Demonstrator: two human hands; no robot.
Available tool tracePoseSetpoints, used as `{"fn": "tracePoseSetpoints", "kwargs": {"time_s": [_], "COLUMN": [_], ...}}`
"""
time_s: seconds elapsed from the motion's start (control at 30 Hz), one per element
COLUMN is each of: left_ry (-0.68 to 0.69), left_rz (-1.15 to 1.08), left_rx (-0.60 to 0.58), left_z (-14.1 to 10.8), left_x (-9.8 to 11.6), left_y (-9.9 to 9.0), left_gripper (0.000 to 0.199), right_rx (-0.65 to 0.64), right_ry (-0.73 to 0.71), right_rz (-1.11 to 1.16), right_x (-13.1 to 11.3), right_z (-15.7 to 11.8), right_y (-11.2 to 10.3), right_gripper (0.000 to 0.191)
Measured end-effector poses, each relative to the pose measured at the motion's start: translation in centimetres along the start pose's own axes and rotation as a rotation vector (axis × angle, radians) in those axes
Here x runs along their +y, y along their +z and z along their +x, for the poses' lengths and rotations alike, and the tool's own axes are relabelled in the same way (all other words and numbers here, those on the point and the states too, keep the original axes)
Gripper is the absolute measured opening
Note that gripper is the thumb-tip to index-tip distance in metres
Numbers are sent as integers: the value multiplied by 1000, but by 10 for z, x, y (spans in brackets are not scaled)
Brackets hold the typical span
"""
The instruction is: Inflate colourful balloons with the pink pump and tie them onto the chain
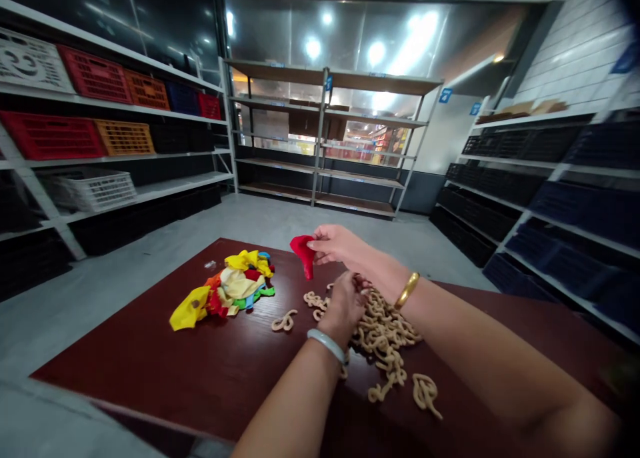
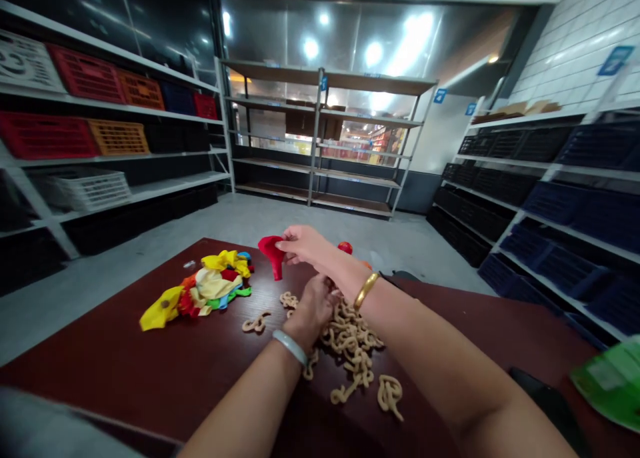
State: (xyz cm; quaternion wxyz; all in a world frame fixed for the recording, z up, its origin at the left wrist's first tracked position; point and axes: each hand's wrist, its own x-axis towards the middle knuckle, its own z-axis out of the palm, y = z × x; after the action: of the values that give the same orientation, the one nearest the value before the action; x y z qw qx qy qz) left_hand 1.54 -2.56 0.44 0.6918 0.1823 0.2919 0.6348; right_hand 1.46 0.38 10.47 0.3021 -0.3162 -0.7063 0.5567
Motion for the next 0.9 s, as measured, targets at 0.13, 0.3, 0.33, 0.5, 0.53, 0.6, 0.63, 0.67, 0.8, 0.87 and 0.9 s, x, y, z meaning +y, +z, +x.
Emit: {"fn": "tracePoseSetpoints", "kwargs": {"time_s": [0.13,0.3,0.33,0.5,0.53,0.6,0.63,0.67,0.8,0.87,0.9], "left_ry": [-4,6,4,-88,-119,-179,-212,-243,-332,-351,-354], "left_rz": [-146,75,141,384,405,440,456,472,553,559,546], "left_rx": [49,-254,-307,-394,-392,-389,-393,-401,-438,-458,-469], "left_z": [1,-13,-16,-26,-27,-29,-29,-30,-32,-34,-35], "left_x": [17,11,7,-14,-17,-20,-22,-23,-29,-30,-30], "left_y": [-2,6,8,15,15,16,15,15,12,11,12], "left_gripper": [31,53,50,42,41,40,39,39,30,25,23], "right_rx": [125,383,417,490,498,494,486,478,488,502,513], "right_ry": [-40,-73,-63,-4,6,23,27,25,-13,-34,-38], "right_rz": [52,-43,-70,-76,-50,35,90,150,376,444,453], "right_x": [-3,16,22,52,57,65,69,73,86,90,90], "right_z": [-41,-86,-94,-130,-135,-143,-146,-148,-152,-153,-154], "right_y": [-47,-97,-104,-116,-116,-116,-116,-116,-119,-123,-126], "right_gripper": [20,19,19,23,23,24,26,27,38,41,41]}}
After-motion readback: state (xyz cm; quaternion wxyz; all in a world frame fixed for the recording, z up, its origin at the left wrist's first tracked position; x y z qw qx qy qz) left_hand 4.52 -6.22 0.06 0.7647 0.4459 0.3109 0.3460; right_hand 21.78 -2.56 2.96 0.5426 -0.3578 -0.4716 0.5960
